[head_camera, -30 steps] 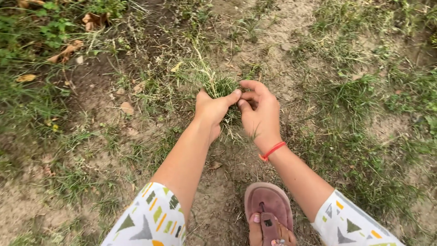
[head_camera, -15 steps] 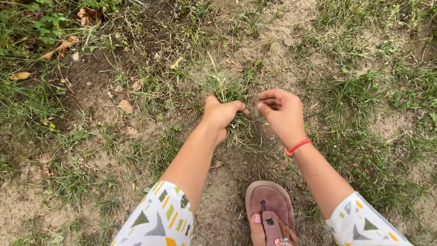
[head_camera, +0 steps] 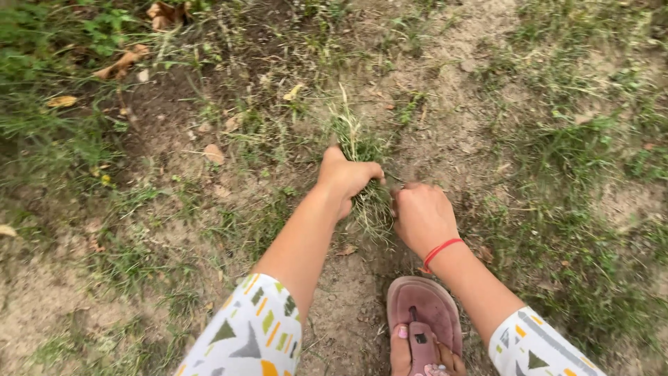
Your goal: Pulling weeds and grass from a patch of dirt by hand.
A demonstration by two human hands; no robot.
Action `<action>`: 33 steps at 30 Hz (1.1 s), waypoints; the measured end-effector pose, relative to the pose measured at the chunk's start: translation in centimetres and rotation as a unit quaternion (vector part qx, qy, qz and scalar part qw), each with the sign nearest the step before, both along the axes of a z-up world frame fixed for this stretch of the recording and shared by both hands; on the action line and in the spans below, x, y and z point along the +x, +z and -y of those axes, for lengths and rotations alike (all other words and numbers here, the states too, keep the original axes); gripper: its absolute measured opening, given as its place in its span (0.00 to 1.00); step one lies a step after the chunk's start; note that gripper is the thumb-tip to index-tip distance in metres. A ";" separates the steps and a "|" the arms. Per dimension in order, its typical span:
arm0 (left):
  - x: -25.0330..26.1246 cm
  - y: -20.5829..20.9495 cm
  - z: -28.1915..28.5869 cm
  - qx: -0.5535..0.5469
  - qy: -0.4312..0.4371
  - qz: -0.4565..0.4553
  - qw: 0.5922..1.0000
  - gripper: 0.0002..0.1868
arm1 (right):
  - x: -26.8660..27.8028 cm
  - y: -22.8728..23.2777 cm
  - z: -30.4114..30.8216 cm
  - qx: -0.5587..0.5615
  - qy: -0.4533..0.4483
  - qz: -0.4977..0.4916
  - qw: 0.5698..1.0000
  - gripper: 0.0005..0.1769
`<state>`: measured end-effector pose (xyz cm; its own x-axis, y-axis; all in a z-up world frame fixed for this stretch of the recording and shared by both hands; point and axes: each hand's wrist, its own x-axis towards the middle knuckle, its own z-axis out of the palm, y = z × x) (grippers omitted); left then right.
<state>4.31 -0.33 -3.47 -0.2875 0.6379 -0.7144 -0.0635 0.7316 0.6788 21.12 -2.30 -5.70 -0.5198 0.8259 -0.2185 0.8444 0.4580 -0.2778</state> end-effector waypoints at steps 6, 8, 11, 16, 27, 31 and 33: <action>-1.4 -0.3 1.2 -0.011 -0.011 -0.004 1.000 0.32 | -0.9 -0.7 -0.1 0.037 0.040 0.067 0.996 0.04; -2.1 -0.2 1.6 -0.019 -0.007 -0.015 1.000 0.34 | -0.8 -0.8 -0.4 0.030 0.047 0.059 0.997 0.03; -3.0 0.0 2.2 -0.047 -0.005 -0.034 0.998 0.39 | 0.1 -0.8 -0.4 0.006 0.042 0.032 0.999 0.02; -3.5 0.9 2.6 -0.064 -0.008 -0.037 0.997 0.36 | 0.5 0.6 -0.3 -0.002 0.037 -0.058 0.998 0.06; -0.9 1.2 2.4 -0.033 -0.030 -0.039 0.998 0.30 | -0.3 -2.3 -0.1 0.077 0.102 -0.080 0.989 0.07; -1.1 0.2 2.6 -0.036 -0.039 -0.067 0.996 0.31 | 0.4 -3.5 0.2 0.092 0.100 -0.137 0.981 0.07; -1.2 0.1 2.8 -0.020 -0.028 -0.061 0.998 0.32 | 0.5 -3.9 0.7 0.102 0.067 -0.185 0.975 0.08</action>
